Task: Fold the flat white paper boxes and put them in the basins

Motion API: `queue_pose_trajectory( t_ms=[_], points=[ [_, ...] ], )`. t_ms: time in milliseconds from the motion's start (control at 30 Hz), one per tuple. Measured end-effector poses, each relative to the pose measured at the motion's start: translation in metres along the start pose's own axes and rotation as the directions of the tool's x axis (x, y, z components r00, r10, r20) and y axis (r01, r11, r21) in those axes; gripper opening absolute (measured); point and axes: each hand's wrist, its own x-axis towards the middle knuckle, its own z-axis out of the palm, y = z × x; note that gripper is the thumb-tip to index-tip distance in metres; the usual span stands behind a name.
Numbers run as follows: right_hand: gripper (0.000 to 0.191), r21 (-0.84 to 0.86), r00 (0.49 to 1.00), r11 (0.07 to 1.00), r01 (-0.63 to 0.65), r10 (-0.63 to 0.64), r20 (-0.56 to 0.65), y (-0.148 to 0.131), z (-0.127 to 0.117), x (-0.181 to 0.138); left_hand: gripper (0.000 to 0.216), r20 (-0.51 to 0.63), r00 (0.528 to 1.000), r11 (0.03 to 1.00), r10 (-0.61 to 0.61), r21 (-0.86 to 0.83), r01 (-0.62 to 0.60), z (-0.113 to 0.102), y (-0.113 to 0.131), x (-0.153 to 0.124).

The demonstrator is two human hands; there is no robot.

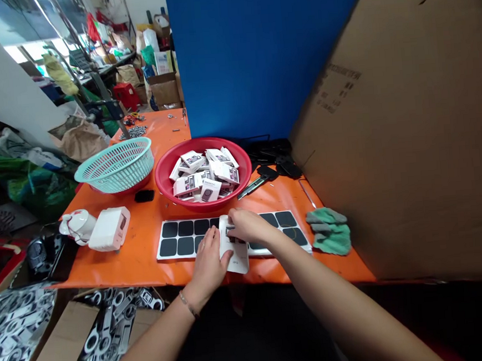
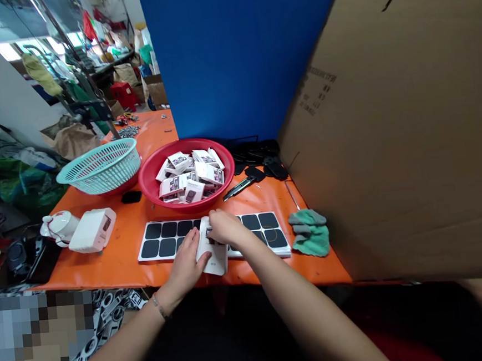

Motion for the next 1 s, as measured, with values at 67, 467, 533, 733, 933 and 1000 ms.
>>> queue_pose_trajectory(
  t_ms=[67, 467, 533, 733, 933, 1000],
  points=[
    [0.011, 0.041, 1.000, 0.999, 0.011, -0.012, 0.008, -0.001, -0.001, 0.000, 0.062, 0.010, 1.000, 0.999, 0.019, 0.030, -0.020, 0.002, 0.000, -0.003],
    [0.019, 0.595, 0.996, 0.802, -0.040, 0.082, -0.044, 0.009, -0.043, -0.046, 0.036, -0.253, 0.942, 0.974, 0.220, 0.000, -0.228, -0.056, 0.050, 0.001],
    [0.023, 0.715, 0.997, 0.698, -0.042, 0.076, -0.015, 0.005, -0.045, -0.060, 0.032, -0.286, 0.928, 0.960, 0.238, -0.077, -0.269, -0.072, 0.060, 0.006],
    [0.045, 0.954, 0.931, -0.008, -0.301, -0.217, 0.292, 0.003, -0.017, -0.092, 0.031, -0.148, 0.907, 0.909, 0.394, -0.082, -0.408, -0.094, 0.059, 0.011],
    [0.035, 0.942, 0.922, -0.014, -0.335, -0.210, 0.325, -0.003, -0.004, -0.105, 0.048, 0.164, 0.847, 0.789, 0.505, 0.309, -0.530, -0.090, 0.057, -0.013],
    [0.035, 0.952, 0.922, 0.060, -0.300, -0.238, 0.305, -0.008, -0.008, -0.108, 0.043, 0.218, 0.853, 0.774, 0.474, 0.359, -0.522, -0.087, 0.059, -0.023]
  ],
)
